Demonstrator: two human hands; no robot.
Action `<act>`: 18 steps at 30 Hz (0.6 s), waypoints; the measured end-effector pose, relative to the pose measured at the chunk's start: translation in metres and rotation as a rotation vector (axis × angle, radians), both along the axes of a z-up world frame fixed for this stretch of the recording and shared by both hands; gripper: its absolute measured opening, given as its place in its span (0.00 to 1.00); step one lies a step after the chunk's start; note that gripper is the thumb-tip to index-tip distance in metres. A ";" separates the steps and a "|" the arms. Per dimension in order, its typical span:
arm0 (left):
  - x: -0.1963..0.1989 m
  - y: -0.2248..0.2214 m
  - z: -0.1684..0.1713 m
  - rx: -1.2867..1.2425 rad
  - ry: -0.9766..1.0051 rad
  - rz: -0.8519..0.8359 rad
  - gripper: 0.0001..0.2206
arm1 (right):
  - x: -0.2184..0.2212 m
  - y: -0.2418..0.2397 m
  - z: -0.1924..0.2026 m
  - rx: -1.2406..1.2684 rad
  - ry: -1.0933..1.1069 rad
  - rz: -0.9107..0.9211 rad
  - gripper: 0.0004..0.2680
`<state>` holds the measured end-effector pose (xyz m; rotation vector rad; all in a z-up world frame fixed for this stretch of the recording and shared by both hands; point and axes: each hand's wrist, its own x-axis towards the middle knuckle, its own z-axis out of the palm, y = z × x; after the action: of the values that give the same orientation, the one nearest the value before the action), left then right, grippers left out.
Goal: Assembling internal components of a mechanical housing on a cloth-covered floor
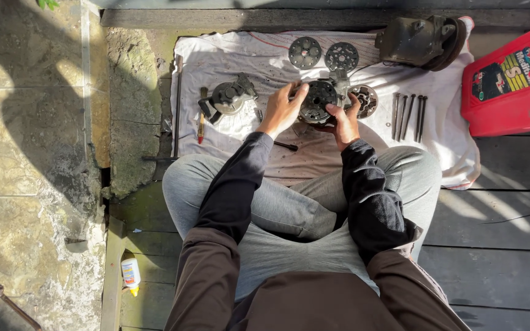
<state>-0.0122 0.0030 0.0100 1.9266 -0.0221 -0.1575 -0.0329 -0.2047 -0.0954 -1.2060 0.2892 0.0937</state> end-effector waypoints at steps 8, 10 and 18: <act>0.063 0.144 -0.044 0.962 0.117 -0.013 0.44 | 0.008 -0.004 0.002 0.105 0.060 0.006 0.37; 0.063 0.164 -0.061 0.946 0.178 -0.075 0.39 | 0.012 -0.004 -0.011 0.061 0.050 -0.016 0.37; 0.073 0.179 -0.114 0.980 -0.017 -0.109 0.22 | 0.029 -0.018 -0.075 0.009 0.033 -0.014 0.38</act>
<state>0.0604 0.1815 -0.1040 2.9073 -0.0707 -0.2540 -0.0039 -0.2224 -0.1707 -1.1940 0.3255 0.1031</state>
